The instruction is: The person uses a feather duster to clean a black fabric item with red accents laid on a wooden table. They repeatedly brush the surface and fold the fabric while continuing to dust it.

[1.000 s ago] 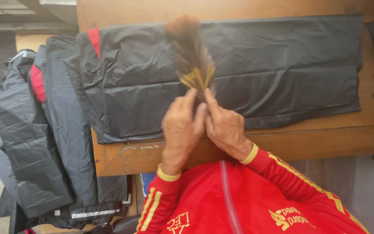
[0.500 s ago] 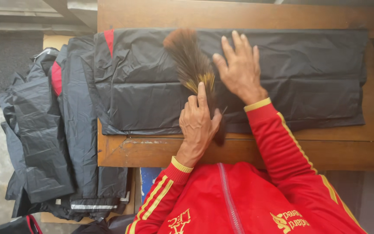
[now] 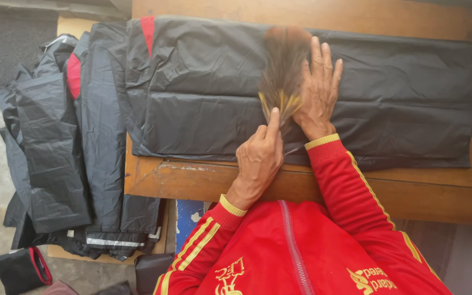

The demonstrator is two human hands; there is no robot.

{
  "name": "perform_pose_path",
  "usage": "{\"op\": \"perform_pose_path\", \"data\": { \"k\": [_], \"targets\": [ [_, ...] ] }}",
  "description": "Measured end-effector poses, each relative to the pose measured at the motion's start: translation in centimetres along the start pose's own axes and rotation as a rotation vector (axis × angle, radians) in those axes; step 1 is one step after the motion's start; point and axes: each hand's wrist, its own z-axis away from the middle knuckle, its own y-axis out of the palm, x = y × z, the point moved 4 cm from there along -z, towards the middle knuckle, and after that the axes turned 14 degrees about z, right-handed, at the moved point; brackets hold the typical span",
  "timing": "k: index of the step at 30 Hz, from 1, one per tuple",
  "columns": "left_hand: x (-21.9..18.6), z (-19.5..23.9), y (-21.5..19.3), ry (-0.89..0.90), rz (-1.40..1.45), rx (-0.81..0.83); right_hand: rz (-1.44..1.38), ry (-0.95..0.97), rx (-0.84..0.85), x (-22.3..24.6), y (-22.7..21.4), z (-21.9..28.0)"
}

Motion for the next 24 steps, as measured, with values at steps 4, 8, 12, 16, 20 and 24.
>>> {"op": "perform_pose_path", "data": {
  "k": [4, 8, 12, 16, 20, 24],
  "targets": [
    [3.4, -0.7, -2.2, -0.168, -0.054, 0.079, 0.025, -0.042, 0.045, 0.5, -0.1, -0.5],
    [9.1, -1.8, -8.8, -0.369, -0.189, -0.041, -0.045, 0.009, 0.052, 1.1, -1.3, -1.0],
    [13.7, -1.8, -13.2, -0.520, -0.179, -0.199, -0.050, 0.030, 0.059, 1.1, -1.2, -0.9],
    [10.2, -3.0, -13.3, -0.442, -0.126, -0.182, -0.044, 0.041, 0.053, 1.2, -1.2, -0.7],
    [4.8, -3.1, -8.5, -0.156, 0.029, -0.097, -0.037, 0.037, 0.045, 0.8, -1.2, -0.8],
    [5.6, -1.4, -4.1, -0.248, 0.158, -0.026, -0.034, 0.032, 0.027, 1.0, -1.1, -0.8]
  ]
}}
